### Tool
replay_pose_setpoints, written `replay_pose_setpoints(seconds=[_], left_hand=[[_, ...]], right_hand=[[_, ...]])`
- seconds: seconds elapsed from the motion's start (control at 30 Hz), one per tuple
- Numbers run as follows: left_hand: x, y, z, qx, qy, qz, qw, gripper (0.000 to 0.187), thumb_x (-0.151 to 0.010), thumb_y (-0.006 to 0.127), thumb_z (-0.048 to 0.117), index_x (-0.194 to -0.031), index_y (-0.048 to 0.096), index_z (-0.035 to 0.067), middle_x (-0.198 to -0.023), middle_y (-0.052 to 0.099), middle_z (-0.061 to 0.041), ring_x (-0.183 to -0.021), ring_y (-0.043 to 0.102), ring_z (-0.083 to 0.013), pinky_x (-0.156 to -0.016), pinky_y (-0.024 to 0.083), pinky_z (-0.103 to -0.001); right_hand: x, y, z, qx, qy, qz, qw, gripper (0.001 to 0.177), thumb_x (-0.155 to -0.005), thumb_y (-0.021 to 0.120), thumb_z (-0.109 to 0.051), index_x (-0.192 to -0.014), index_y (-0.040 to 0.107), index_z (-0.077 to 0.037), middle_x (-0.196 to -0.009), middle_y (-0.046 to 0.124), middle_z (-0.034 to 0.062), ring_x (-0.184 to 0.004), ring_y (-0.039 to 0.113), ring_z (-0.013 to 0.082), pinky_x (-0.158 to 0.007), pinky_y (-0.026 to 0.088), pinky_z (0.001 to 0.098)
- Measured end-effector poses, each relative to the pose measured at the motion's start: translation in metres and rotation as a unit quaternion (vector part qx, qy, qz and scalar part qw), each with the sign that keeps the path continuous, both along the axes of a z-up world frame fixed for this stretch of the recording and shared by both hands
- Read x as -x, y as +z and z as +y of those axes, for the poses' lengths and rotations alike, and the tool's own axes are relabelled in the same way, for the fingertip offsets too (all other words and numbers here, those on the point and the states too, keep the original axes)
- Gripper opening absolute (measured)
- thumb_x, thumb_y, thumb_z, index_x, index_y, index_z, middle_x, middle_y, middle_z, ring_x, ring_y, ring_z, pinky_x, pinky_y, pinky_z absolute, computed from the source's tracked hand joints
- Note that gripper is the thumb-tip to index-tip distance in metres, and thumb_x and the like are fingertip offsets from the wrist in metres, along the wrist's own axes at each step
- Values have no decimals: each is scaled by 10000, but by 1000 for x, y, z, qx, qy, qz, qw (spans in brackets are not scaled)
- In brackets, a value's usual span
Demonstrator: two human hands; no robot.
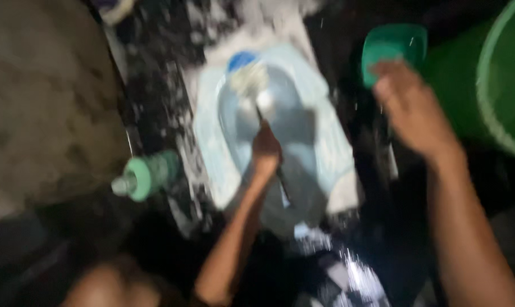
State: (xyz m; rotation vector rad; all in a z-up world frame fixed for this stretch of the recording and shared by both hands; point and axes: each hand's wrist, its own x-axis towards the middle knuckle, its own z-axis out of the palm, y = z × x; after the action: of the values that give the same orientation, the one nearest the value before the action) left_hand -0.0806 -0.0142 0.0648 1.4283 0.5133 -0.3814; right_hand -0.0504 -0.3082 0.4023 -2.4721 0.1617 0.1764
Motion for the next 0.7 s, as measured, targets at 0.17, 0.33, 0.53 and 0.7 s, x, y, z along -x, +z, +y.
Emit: replay_pose_setpoints(seconds=[0.17,0.33,0.53,0.7], left_hand=[[-38,65,-87,542,40,-49,838,557,-1378,589,489,-930,468,182,-796,490,68,-699,522,-111,-689,495,-356],[-78,147,-132,199,-43,-50,978,435,-1177,556,526,-1191,647,101,-1020,696,-80,-949,672,-279,-859,571,-463],[-155,163,-2,-149,-382,-373,832,496,-1178,666,472,-1141,785,-9,-1202,787,-275,-1132,739,-436,-1013,574,-553],[-171,251,172,-473,-358,-224,773,434,-1139,687,409,-1356,800,50,-1450,756,-259,-1335,728,-490,-1107,588,-609]], right_hand=[[12,3,46,-41,56,207,976,735,-1144,517,-594,-1761,483,-197,-1583,700,249,-1381,729,430,-1204,542,540],[4,11,81,3,-31,301,953,773,-1235,565,-386,-1960,309,-297,-1197,833,339,-1034,852,465,-1013,669,547],[17,-102,36,1,52,-90,995,487,-1318,582,-254,-1756,542,-45,-1287,821,259,-1139,811,382,-966,633,510],[0,-223,71,22,50,-32,998,597,-1079,644,-94,-1662,554,-3,-1199,815,318,-1046,806,506,-879,648,553]])
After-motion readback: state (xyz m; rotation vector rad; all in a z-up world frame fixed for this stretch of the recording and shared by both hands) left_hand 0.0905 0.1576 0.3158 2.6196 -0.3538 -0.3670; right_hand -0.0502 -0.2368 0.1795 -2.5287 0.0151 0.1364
